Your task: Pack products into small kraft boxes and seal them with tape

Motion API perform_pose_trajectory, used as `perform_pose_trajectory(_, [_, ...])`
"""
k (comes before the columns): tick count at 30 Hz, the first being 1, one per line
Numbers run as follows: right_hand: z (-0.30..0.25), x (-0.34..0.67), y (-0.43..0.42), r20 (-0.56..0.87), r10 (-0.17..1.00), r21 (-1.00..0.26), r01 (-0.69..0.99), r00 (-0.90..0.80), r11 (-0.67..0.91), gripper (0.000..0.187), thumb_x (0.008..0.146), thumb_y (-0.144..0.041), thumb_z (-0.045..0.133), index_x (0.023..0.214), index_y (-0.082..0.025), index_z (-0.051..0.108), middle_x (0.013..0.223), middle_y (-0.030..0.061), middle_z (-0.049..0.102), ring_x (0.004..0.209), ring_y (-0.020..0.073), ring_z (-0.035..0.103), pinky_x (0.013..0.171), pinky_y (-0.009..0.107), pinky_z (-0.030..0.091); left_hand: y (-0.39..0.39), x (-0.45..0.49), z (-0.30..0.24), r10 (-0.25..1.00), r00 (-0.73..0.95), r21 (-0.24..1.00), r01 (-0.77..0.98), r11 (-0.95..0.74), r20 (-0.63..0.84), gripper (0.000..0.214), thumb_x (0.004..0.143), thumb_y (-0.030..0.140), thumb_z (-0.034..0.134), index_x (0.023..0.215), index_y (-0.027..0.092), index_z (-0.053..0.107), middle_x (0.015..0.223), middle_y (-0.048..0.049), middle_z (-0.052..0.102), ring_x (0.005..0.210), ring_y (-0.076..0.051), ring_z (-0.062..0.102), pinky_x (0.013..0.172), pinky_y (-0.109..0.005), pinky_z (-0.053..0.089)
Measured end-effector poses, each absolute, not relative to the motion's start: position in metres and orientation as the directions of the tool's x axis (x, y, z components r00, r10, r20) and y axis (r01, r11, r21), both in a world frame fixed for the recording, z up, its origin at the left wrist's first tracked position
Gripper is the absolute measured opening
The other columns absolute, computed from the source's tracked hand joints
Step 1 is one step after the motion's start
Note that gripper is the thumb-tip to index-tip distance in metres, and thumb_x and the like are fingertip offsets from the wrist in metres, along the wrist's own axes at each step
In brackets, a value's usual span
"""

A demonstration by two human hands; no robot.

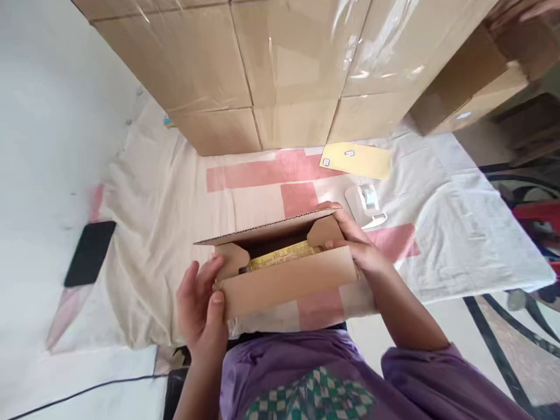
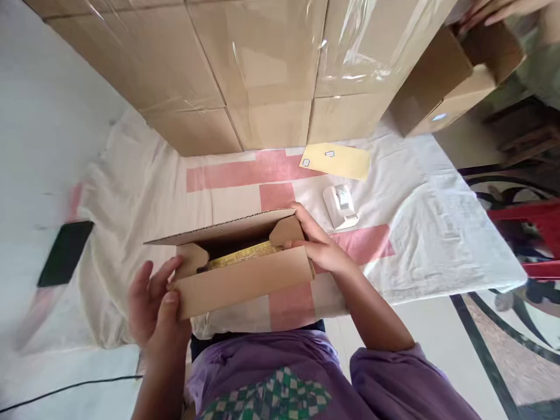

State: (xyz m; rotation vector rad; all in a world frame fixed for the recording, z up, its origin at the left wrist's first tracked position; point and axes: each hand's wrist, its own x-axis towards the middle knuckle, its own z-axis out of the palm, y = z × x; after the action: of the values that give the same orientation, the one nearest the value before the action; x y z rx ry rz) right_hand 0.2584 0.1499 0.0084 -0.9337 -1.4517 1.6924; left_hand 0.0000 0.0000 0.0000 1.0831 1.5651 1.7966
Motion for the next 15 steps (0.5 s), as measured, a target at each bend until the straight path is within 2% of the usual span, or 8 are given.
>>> perform_pose_trajectory(2, [0.007, 0.252, 0.149, -0.029, 0.891, -0.994, -0.078, -0.454, -0.072, 0.053, 0.081, -0.032, 0.072, 0.133, -0.034, 0.060, 0.131, 0.0006, 0.058, 0.109, 0.0247, 0.058, 0.087, 0.034, 0.051, 0.006, -0.001, 0.001, 0.811, -0.535, 0.971, 0.100, -0.218, 0.237, 0.056, 0.095, 0.024, 0.069, 0.147, 0.040, 0.055, 0.153, -0.0023, 0.056, 0.147, -0.024, 0.047, 0.124, -0.044, 0.038])
perform_pose_trajectory(4, [0.005, 0.248, 0.148, 0.048, 0.907, -0.990, -0.138, -0.417, -0.011, 0.048, 0.083, -0.035, 0.070, 0.131, -0.034, 0.062, 0.135, 0.0011, 0.058, 0.114, 0.0270, 0.058, 0.092, 0.038, 0.051, 0.011, -0.002, 0.002, 0.816, -0.525, 0.970, 0.090, -0.227, 0.240, 0.059, 0.093, 0.026, 0.070, 0.148, 0.040, 0.054, 0.163, -0.0012, 0.045, 0.152, -0.028, 0.041, 0.126, -0.048, 0.035])
perform_pose_trajectory(8, [-0.002, 0.247, 0.152, 0.280, 0.904, -0.928, -0.333, -0.322, 0.168, 0.039, 0.089, -0.045, 0.060, 0.127, -0.035, 0.067, 0.131, 0.0028, 0.063, 0.118, 0.0309, 0.058, 0.100, 0.048, 0.050, 0.011, 0.000, 0.003, 0.829, -0.510, 0.973, 0.084, -0.217, 0.229, 0.060, 0.095, 0.024, 0.066, 0.150, 0.041, 0.052, 0.165, 0.0015, 0.042, 0.154, -0.029, 0.037, 0.128, -0.050, 0.033])
perform_pose_trajectory(12, [-0.005, 0.251, 0.157, 0.549, 0.796, -0.829, -0.288, -0.254, 0.480, 0.034, 0.089, -0.049, 0.061, 0.117, -0.034, 0.072, 0.109, 0.0048, 0.072, 0.115, 0.0331, 0.059, 0.106, 0.055, 0.045, 0.011, -0.001, 0.005, 0.856, -0.466, 0.973, 0.059, -0.222, 0.224, 0.060, 0.095, 0.024, 0.064, 0.150, 0.042, 0.052, 0.166, 0.0027, 0.039, 0.154, -0.030, 0.037, 0.126, -0.050, 0.036])
perform_pose_trajectory(15, [-0.003, 0.253, 0.158, 0.665, 0.704, -0.746, -0.269, -0.249, 0.609, 0.027, 0.089, -0.045, 0.064, 0.113, -0.036, 0.071, 0.102, 0.0023, 0.077, 0.108, 0.0317, 0.064, 0.104, 0.057, 0.045, 0.013, -0.003, 0.007, 0.875, -0.428, 0.974, 0.070, -0.215, 0.224, 0.060, 0.095, 0.025, 0.064, 0.150, 0.042, 0.051, 0.168, 0.0017, 0.037, 0.153, -0.031, 0.039, 0.125, -0.050, 0.039])
